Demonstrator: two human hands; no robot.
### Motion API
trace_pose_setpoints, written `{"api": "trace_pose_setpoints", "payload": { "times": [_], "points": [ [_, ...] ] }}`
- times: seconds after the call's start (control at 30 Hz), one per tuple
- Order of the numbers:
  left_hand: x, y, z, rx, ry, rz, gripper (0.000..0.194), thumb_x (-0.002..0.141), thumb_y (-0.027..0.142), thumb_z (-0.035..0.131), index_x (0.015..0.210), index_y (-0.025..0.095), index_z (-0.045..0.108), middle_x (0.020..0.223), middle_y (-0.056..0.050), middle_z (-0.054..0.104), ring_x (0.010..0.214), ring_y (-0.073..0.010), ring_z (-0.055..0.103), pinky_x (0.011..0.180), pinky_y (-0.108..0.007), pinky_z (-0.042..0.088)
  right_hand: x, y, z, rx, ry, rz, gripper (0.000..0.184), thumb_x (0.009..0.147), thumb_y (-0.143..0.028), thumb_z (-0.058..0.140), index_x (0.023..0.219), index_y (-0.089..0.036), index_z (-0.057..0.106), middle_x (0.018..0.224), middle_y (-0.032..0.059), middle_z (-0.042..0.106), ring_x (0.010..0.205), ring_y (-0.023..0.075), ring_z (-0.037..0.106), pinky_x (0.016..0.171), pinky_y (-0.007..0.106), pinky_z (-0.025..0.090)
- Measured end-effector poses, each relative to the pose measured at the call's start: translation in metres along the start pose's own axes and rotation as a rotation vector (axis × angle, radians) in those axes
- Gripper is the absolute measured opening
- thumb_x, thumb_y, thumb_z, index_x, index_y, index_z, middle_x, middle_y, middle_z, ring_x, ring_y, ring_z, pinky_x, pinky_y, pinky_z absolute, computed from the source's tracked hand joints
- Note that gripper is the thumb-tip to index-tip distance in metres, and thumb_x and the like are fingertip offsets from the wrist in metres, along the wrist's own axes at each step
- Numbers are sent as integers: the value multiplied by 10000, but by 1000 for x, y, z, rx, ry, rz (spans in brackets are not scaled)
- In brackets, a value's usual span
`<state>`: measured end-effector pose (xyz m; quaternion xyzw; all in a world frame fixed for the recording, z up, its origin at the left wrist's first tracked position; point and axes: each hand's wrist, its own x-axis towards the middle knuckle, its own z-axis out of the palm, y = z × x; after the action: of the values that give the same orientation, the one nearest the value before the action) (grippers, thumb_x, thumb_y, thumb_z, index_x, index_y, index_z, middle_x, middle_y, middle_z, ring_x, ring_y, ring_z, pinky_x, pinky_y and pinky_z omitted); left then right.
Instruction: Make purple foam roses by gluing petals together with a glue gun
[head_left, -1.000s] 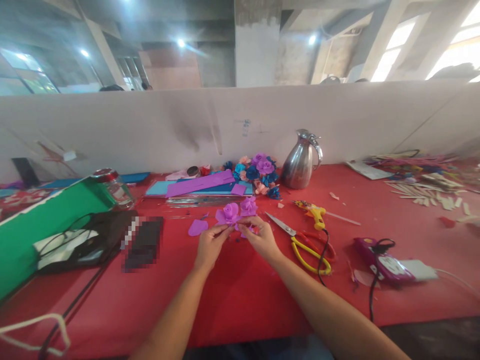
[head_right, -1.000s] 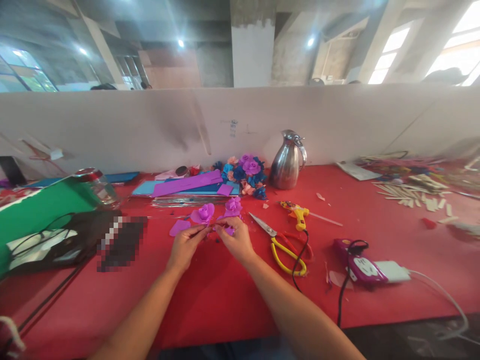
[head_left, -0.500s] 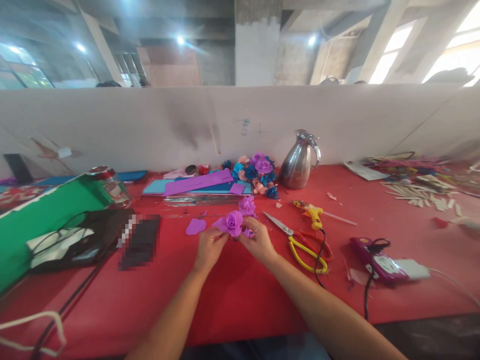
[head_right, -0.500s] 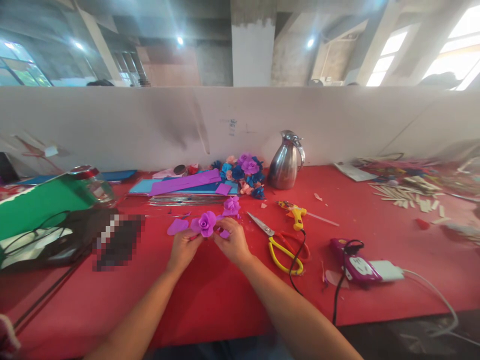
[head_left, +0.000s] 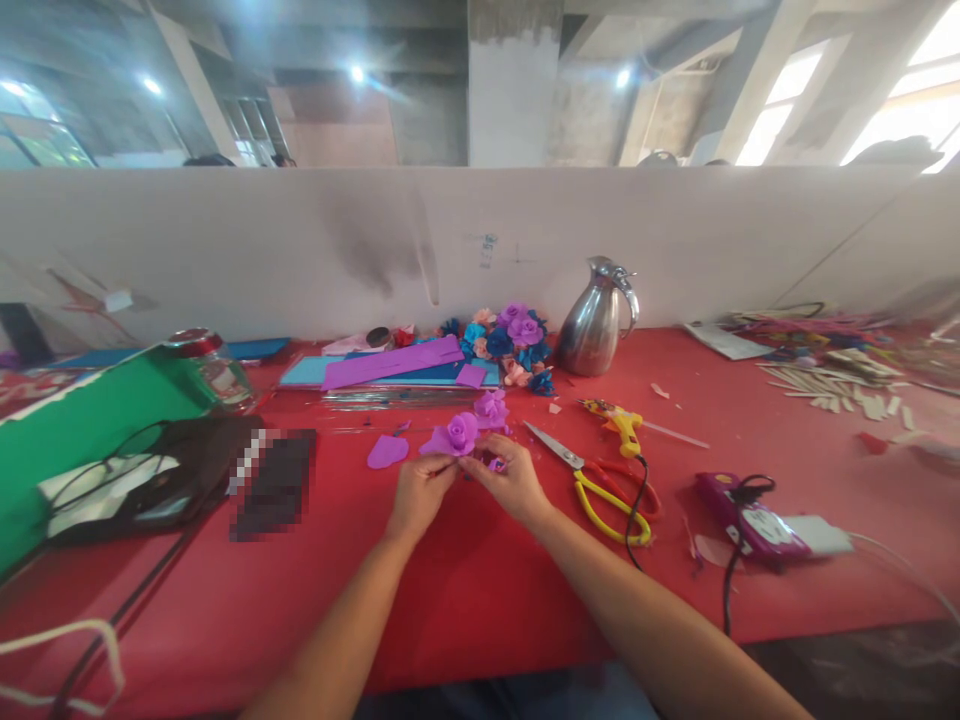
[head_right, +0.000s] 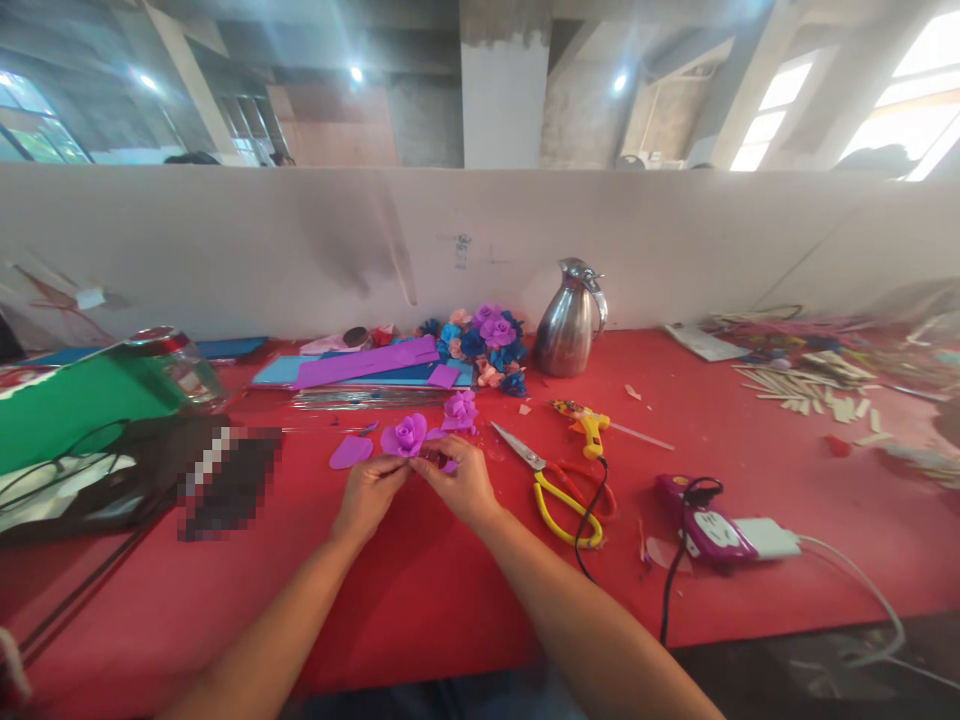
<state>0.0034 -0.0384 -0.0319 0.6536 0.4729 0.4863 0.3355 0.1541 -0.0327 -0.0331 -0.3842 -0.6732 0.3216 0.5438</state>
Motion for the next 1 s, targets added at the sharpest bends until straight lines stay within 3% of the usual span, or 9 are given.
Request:
{"api": "trace_pose_setpoints", "payload": {
  "times": [0.17, 0.33, 0.5, 0.7, 1.0],
  "points": [
    [0, -3, -2, 54, 15, 37, 232, 749, 333, 611, 609, 182, 717, 542, 17, 609, 542, -129, 509, 533, -217, 389, 0, 1, 1, -5, -24, 7, 192, 779, -385, 644, 780, -194, 657, 688, 23, 614, 620, 147, 520, 612, 266, 416],
    [4, -3, -9, 75, 83, 102, 226, 738, 271, 570, 560, 195, 687, 564, 18, 625, 576, -149, 543, 568, -235, 426, 3, -9, -12, 143, -66, 21, 255, 773, -383, 613, 943, -196, 636, 828, 28, 625, 729, 163, 525, 694, 277, 423],
    [6, -1, -14, 71, 141, 160, 195, 735, 211, 554, 628, 217, 716, 617, 6, 660, 648, -174, 599, 667, -274, 473, 8, -16, -28, 310, 16, 80, 238, 797, -350, 562, 978, -205, 618, 881, 33, 611, 823, 180, 545, 737, 281, 429],
    [5, 2, -12, 134, 93, 221, 224, 777, 209, 561, 626, 229, 725, 681, -6, 693, 647, -170, 609, 681, -271, 483, 8, -17, -25, 245, -74, 128, 245, 795, -361, 590, 955, -185, 647, 869, 40, 646, 794, 174, 555, 735, 284, 432],
    [4, -6, -12, 210, 31, 265, 283, 762, 111, 505, 768, 239, 758, 791, -17, 735, 700, -178, 641, 685, -274, 498, 5, -20, -13, 187, -21, 171, 202, 804, -343, 567, 830, -180, 683, 800, 37, 677, 726, 167, 573, 686, 278, 440]
  ]
}}
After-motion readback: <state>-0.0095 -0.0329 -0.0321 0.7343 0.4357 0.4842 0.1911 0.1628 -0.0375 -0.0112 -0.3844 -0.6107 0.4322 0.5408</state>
